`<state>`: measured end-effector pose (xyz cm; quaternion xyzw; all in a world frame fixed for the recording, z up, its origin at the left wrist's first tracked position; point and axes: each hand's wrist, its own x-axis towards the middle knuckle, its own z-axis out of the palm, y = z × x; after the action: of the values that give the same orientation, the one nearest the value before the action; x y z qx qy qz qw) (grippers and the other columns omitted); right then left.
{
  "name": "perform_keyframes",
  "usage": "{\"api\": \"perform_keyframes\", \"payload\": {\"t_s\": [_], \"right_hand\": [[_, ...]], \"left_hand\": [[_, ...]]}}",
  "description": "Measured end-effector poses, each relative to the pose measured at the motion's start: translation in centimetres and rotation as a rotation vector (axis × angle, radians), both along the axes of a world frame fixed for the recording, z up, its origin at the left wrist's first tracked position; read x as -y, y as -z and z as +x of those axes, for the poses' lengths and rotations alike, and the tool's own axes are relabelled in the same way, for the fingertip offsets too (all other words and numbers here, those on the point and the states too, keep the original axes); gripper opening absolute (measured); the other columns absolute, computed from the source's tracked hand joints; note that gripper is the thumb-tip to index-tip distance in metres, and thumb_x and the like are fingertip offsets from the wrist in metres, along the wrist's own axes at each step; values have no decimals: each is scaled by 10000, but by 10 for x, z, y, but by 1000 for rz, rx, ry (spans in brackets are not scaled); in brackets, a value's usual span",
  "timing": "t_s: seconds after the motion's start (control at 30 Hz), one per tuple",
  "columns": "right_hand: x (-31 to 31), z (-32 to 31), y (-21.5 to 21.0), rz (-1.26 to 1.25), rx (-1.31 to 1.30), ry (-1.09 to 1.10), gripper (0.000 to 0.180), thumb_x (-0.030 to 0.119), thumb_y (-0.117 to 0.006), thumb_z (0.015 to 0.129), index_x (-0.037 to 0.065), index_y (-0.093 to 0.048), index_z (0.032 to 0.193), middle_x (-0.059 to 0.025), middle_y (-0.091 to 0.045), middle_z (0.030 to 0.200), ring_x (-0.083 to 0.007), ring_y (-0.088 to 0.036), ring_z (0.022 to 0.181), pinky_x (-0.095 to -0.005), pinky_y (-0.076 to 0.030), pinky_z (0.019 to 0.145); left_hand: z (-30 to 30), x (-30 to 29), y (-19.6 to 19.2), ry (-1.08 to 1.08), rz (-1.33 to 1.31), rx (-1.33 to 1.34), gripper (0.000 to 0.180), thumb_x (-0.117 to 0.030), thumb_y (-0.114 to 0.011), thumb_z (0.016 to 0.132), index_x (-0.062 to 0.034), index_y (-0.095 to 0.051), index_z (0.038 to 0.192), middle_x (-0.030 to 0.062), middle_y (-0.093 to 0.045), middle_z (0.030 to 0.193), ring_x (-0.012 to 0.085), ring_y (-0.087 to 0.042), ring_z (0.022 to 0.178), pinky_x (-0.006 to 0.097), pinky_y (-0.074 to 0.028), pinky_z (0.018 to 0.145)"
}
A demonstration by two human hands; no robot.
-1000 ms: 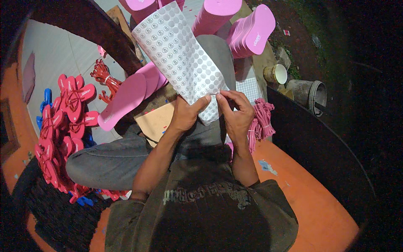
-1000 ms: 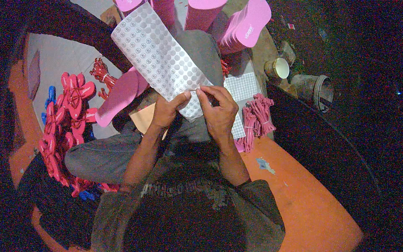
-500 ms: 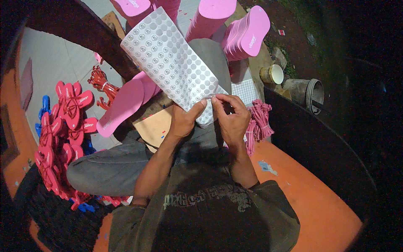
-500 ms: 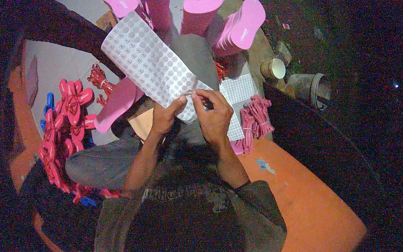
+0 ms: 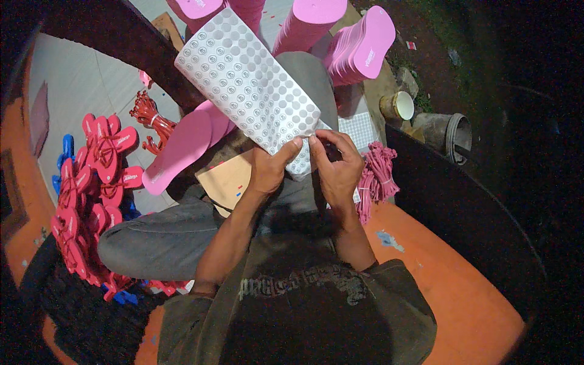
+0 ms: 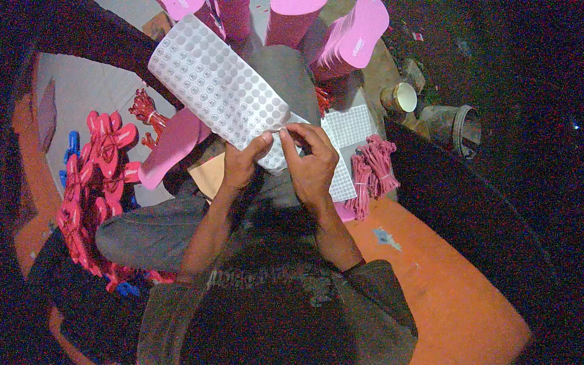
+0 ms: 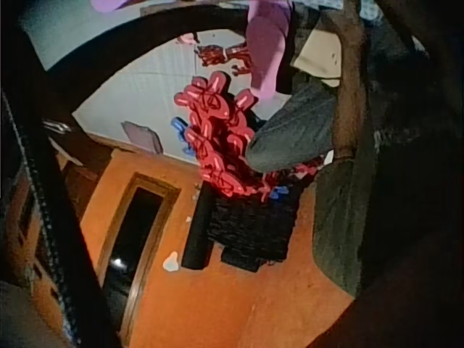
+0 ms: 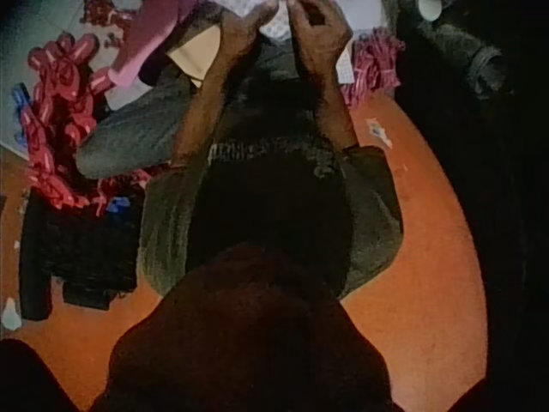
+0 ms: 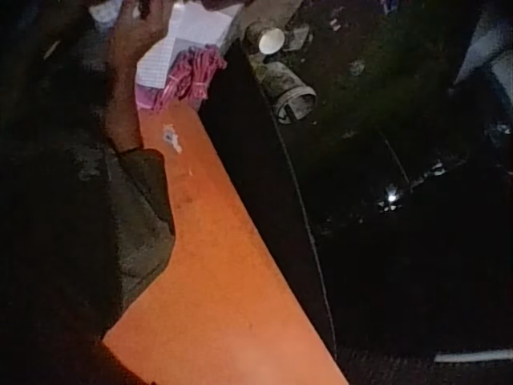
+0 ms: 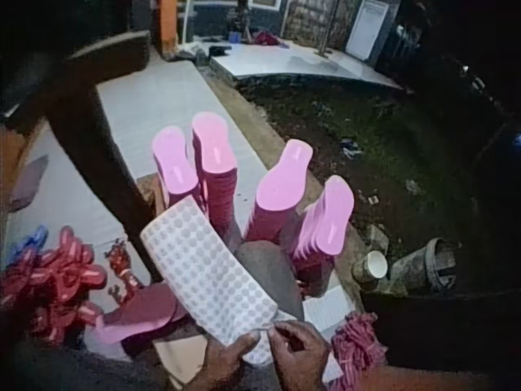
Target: The person peels small circular labels from a sheet and applies them to pink sandal components.
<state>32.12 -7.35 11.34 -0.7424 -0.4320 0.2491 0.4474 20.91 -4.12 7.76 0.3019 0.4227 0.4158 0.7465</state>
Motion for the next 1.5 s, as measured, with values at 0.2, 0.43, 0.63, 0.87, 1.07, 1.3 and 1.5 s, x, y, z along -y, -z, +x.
{"api": "perform_keyframes", "payload": {"t_s": [0.2, 0.43, 0.63, 0.87, 1.07, 1.3, 1.5], "right_hand": [[0, -2, 5, 45, -11, -3, 119, 77, -663, 735, 27, -623, 835, -70, -596, 827, -144, -591, 724, -240, -482, 635], [1, -4, 13, -34, -104, 42, 123, 93, -662, 739, 30, -603, 827, -64, -577, 782, -148, -579, 716, -245, -465, 635], [2, -9, 12, -32, -138, 66, 148, 87, -666, 731, 34, -610, 856, -70, -584, 804, -155, -581, 715, -249, -462, 638], [0, -7, 1, 84, 95, 30, 157, 85, -685, 712, 34, -637, 853, -82, -607, 850, -168, -596, 756, -261, -474, 671], [2, -3, 15, 179, 88, 40, 144, 64, -683, 707, 33, -640, 840, -79, -620, 851, -164, -600, 762, -255, -474, 665], [-1, -7, 4, 103, -118, 53, 148, 64, -667, 728, 8, -632, 861, -93, -611, 911, -167, -599, 792, -249, -476, 699], [-3, -11, 13, 62, -26, -6, 190, 71, -629, 764, 7, -628, 943, -104, -589, 952, -193, -584, 875, -262, -482, 736]], "left_hand": [[-1, 2, 5, -27, -42, 26, 321, -86, -605, 769, 24, -517, 1058, 59, -574, 965, 133, -548, 857, 262, -439, 763], [1, 1, 3, -88, -3, 41, 366, -91, -631, 731, 22, -500, 1054, 62, -573, 935, 144, -564, 816, 254, -455, 732], [0, 5, 7, -108, -33, 14, 356, -92, -618, 750, 26, -504, 1066, 68, -570, 971, 150, -556, 859, 261, -442, 760], [6, 8, 7, -143, -46, 95, 395, -99, -630, 734, 14, -481, 1082, 74, -555, 995, 167, -553, 886, 278, -443, 785], [11, 10, 5, -164, -78, 188, 395, -95, -630, 738, 11, -483, 1090, 78, -557, 1013, 173, -554, 906, 288, -444, 806], [8, 12, 7, -135, 23, 122, 325, -63, -586, 789, 25, -502, 1091, 72, -556, 1023, 154, -539, 930, 259, -424, 822], [8, 8, 6, -226, -40, 119, 388, -33, -584, 757, 31, -456, 1117, 98, -540, 1050, 188, -540, 942, 289, -430, 826]]}}
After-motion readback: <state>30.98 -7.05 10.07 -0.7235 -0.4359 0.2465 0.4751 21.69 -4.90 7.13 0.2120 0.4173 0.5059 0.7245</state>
